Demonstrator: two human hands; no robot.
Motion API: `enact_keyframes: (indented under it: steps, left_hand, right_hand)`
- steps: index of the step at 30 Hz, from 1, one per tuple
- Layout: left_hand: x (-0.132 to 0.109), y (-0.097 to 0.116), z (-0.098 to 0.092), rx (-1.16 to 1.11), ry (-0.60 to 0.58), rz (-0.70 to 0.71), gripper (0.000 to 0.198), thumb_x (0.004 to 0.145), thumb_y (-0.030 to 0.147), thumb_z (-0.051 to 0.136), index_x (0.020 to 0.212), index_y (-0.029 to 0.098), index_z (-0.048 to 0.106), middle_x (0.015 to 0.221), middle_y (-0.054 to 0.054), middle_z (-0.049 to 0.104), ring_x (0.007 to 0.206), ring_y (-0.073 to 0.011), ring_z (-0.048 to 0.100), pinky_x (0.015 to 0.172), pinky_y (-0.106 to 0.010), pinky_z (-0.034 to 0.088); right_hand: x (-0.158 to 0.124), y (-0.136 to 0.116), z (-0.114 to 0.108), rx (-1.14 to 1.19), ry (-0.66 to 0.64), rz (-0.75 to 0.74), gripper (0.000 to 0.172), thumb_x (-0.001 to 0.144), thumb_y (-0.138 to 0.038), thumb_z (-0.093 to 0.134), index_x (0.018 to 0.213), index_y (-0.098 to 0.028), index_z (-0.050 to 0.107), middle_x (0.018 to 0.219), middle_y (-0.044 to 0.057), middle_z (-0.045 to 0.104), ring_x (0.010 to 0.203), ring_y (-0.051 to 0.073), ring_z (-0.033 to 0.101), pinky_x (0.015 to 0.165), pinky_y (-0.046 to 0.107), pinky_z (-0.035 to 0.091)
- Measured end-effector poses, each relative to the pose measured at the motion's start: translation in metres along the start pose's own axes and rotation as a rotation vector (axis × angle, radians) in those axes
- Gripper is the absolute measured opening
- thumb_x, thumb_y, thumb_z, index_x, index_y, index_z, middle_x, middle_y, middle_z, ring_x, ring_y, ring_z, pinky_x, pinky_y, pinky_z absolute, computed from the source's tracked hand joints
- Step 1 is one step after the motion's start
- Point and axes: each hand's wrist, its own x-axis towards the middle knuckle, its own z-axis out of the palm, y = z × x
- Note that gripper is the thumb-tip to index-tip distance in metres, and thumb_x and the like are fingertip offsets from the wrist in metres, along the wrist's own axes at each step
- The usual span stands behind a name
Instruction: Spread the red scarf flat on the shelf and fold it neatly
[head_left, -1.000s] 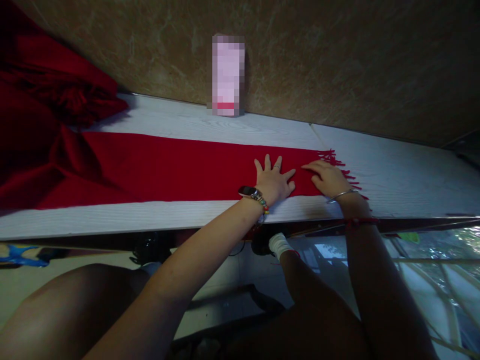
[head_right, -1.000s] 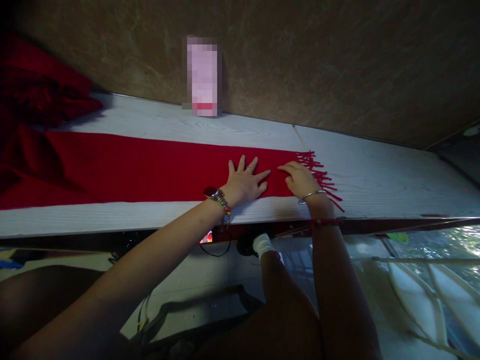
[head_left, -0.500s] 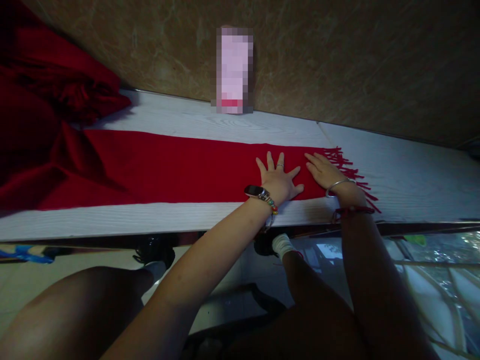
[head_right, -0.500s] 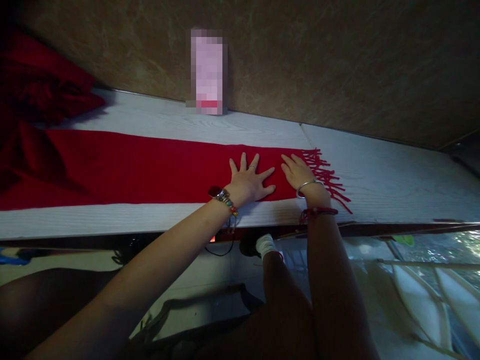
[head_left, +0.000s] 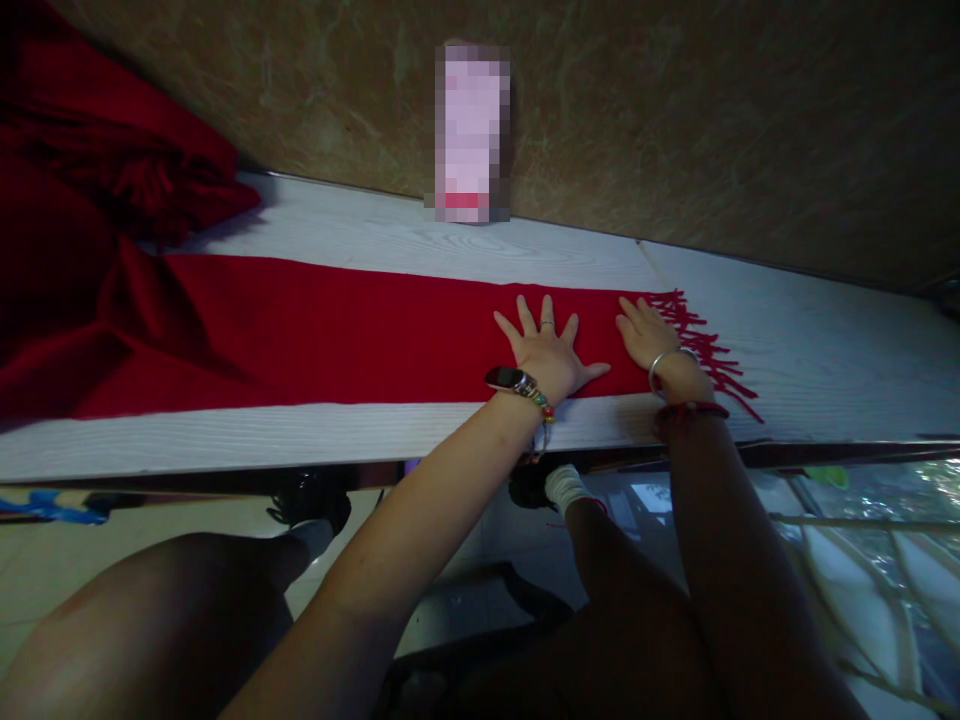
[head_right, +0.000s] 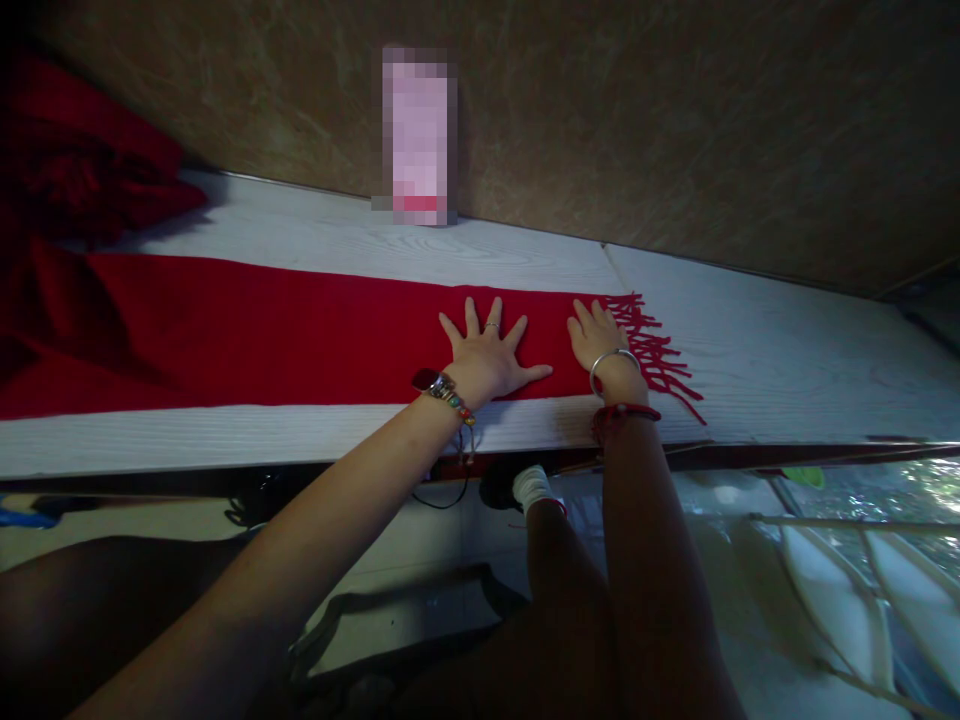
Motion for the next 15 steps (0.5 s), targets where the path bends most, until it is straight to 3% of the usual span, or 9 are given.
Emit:
enact_keyframes:
  steps: [7, 15]
  left_hand:
    - [0.002, -0.022, -0.008, -0.025, 0.072, -0.151, 0.07, 0.083, 0.065, 0.031, 0.144, 0.031, 0.024, 0.155, -0.004, 0.01, 0.136, -0.0468, -0.003, 0.097, -0.075, 0.002]
    - [0.001, -0.04, -0.013, 0.045, 0.055, -0.077, 0.074, 0.079, 0.069, 0.034, 0.143, 0.034, 0.027, 0.154, -0.005, 0.013, 0.136, -0.0471, 0.001, 0.098, -0.074, 0.006]
  right_hand:
    - [-0.003, -0.006, -0.005, -0.056, -0.054, 0.046, 0.056, 0.09, -0.039, 0.025, 0.139, -0.017, 0.039, 0.145, 0.013, 0.038, 0.133, 0.031, 0.032, 0.105, 0.052, 0.031]
    - [0.001, 0.0, 0.003, -0.027, 0.011, 0.022, 0.055, 0.089, -0.042, 0.027, 0.136, -0.019, 0.043, 0.142, 0.013, 0.042, 0.131, 0.031, 0.035, 0.102, 0.054, 0.033]
